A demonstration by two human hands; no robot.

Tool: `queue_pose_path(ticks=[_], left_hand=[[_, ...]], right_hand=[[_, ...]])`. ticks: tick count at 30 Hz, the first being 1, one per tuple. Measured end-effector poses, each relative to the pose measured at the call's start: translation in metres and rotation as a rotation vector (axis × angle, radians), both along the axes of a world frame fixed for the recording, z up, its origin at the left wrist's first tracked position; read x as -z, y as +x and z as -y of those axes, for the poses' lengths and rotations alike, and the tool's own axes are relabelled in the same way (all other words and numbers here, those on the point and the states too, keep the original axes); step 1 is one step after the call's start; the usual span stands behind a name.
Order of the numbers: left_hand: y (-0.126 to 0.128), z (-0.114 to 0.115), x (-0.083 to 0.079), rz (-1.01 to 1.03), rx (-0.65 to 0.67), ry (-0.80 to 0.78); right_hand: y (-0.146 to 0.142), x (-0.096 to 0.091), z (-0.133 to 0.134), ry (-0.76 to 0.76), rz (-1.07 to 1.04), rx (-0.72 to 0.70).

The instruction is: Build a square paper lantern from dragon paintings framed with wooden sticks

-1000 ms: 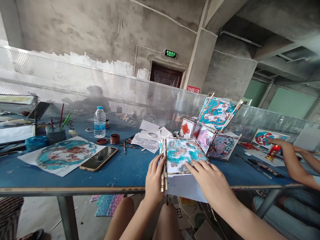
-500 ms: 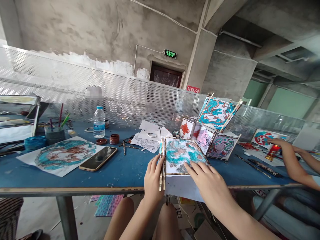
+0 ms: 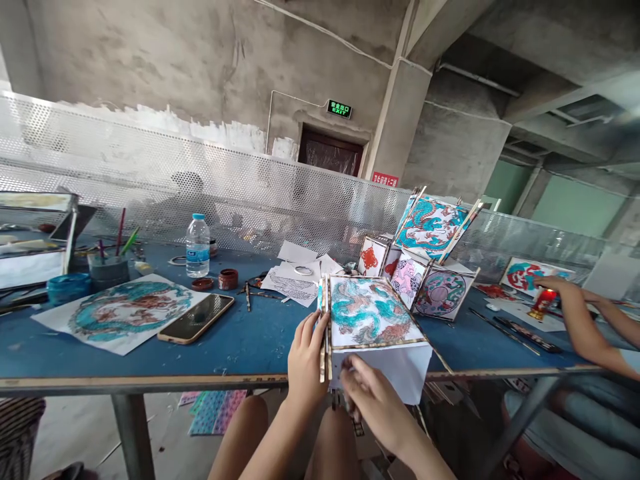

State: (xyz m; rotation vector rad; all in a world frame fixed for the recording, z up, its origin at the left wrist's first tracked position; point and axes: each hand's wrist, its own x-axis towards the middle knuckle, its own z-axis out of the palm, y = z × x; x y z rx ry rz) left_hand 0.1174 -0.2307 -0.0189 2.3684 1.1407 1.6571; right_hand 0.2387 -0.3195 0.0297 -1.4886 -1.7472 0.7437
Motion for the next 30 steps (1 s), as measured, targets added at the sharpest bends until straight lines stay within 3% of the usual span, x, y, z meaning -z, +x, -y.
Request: queue_pose_path(ticks=[4,9,14,18,24,26,30], left_hand=[[0.0,-0.002,0.001,-0.008,0.002,-0.002],[-0.001,0.005,-0.001,0.0,0.038,-0.084],[-0.018,0.02,0.003,0.108,0.234,-0.253],[-0.035,0.008,-0.017,0.178,0.402,-0.333],[-0.022,-0.039,-0.069,-0.121,0.371,-0.408],[-0.015,-0.047,-0.073,-0.208,0.323,-0.384],[-0.012,-0.052,-0.064,-0.259,0.256,-0.344]], right_hand=[[-0.013,0.01,-0.029,-0.151,-0.549,0.056],[-0.024,0.019,-0.041,-0.046,-0.834,0.206],[-0.021,0.025,-0.046,-0.024,-0.851,0.257],[-0.02,0.025,-0.047,-0.038,-0.838,0.302],[-0.018,0.017,-0.049,-0.024,-0.778,0.251],[-0.017,0.016,-0.05,0.01,-0.709,0.23],[-0.016,0.02,-0.053,0.139,-0.584,0.282]])
